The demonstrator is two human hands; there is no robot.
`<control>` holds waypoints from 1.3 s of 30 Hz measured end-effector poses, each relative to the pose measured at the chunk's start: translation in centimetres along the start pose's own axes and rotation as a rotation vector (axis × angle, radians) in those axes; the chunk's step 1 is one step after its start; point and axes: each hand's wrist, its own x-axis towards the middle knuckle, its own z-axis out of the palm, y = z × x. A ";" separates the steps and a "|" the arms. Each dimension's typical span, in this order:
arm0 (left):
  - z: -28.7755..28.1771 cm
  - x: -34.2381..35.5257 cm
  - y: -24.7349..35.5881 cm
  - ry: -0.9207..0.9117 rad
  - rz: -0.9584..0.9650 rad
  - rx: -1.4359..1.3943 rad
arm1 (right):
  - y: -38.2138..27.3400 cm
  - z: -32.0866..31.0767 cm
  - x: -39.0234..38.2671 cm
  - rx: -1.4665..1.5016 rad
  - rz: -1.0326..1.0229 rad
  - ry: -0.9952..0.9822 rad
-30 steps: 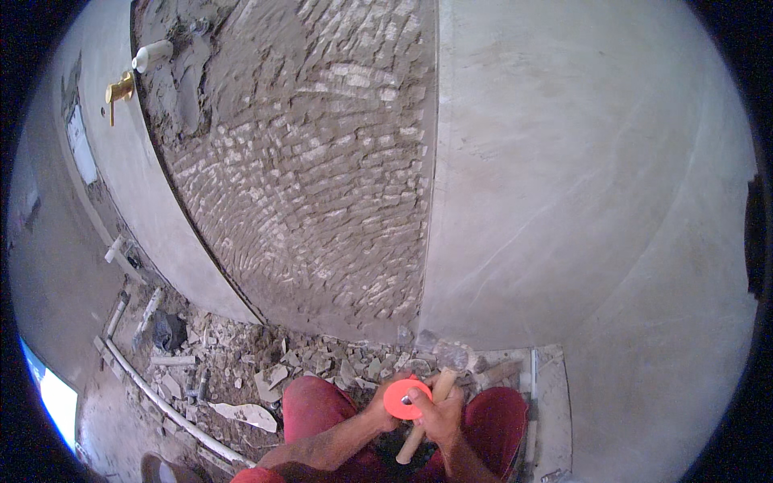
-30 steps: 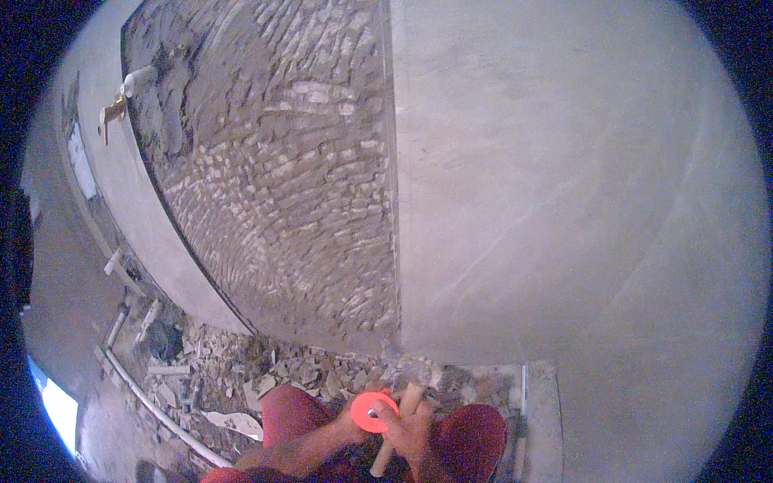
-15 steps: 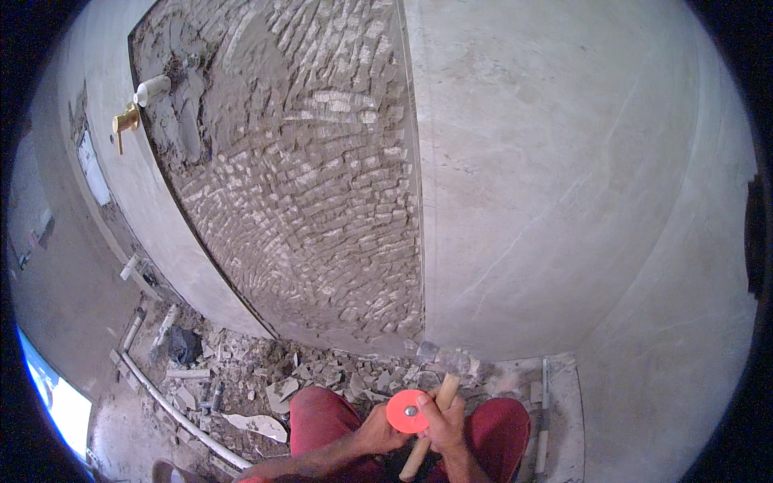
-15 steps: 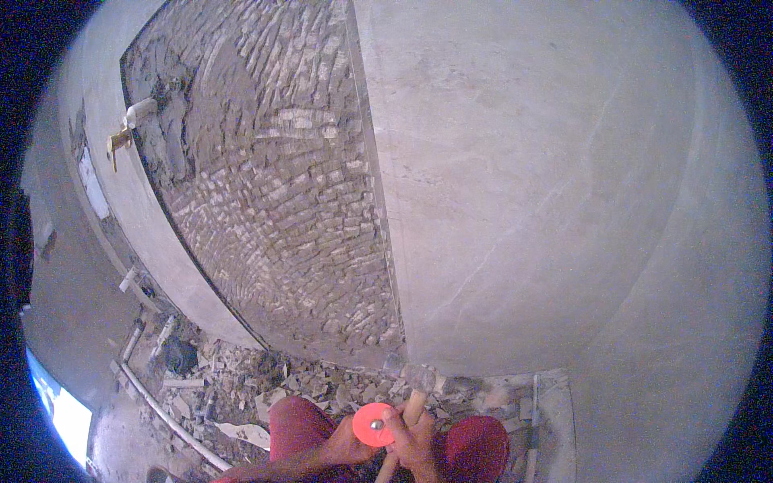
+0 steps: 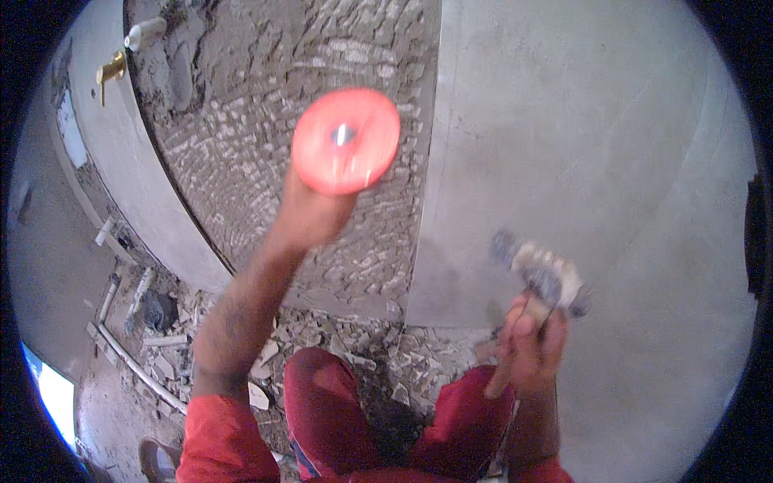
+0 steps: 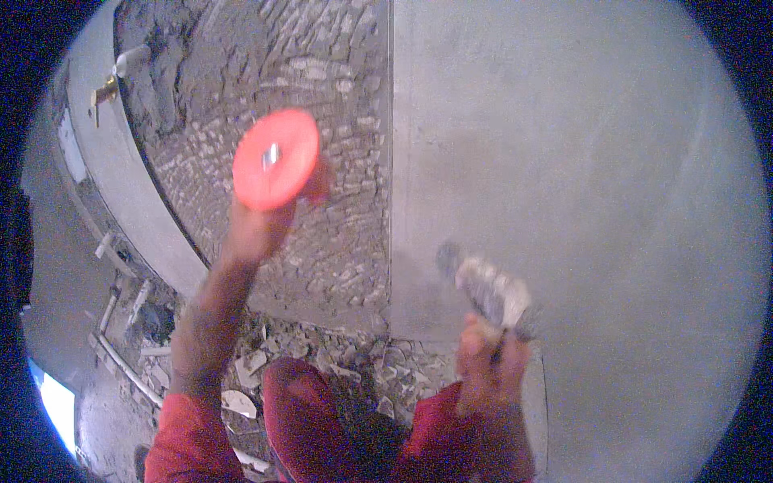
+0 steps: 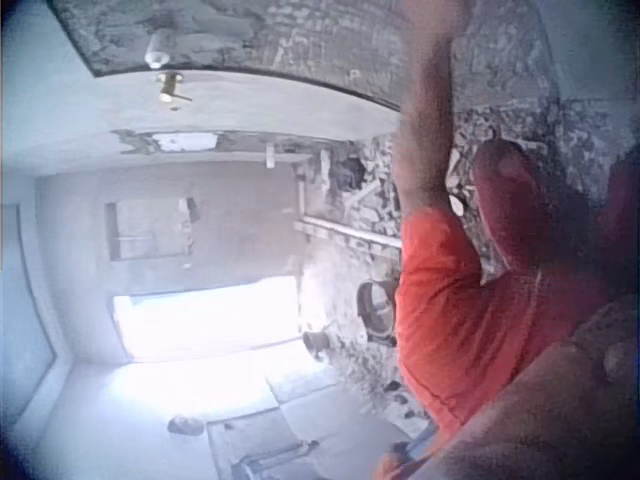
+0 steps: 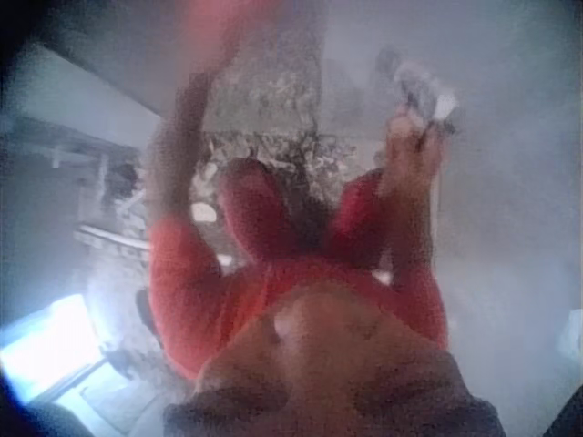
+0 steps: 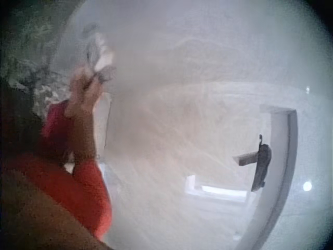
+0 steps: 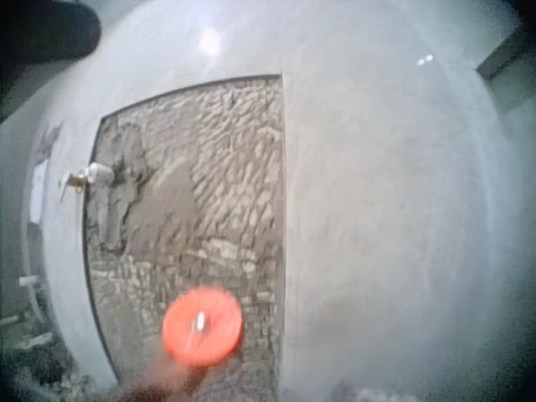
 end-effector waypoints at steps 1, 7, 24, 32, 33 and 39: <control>0.0 2.5 0.4 -0.030 0.033 -0.069 | -1.9 0.2 0.7 0.083 0.007 0.049; 2.0 10.2 1.0 0.038 0.258 -0.049 | -12.5 4.2 4.0 -0.107 -0.101 -0.088; 3.3 11.3 0.6 0.050 0.218 -0.080 | -23.0 11.9 8.1 -0.782 -0.886 -0.164; 2.5 11.8 3.8 -0.373 0.400 -0.223 | -21.7 13.8 8.8 -1.155 -1.212 -0.476; 2.9 11.3 3.8 -0.279 0.441 -0.192 | -21.3 14.1 8.9 -1.174 -1.161 -0.522; 3.3 11.3 3.3 -0.220 0.458 -0.138 | -20.2 14.4 7.8 -1.277 -1.063 -0.192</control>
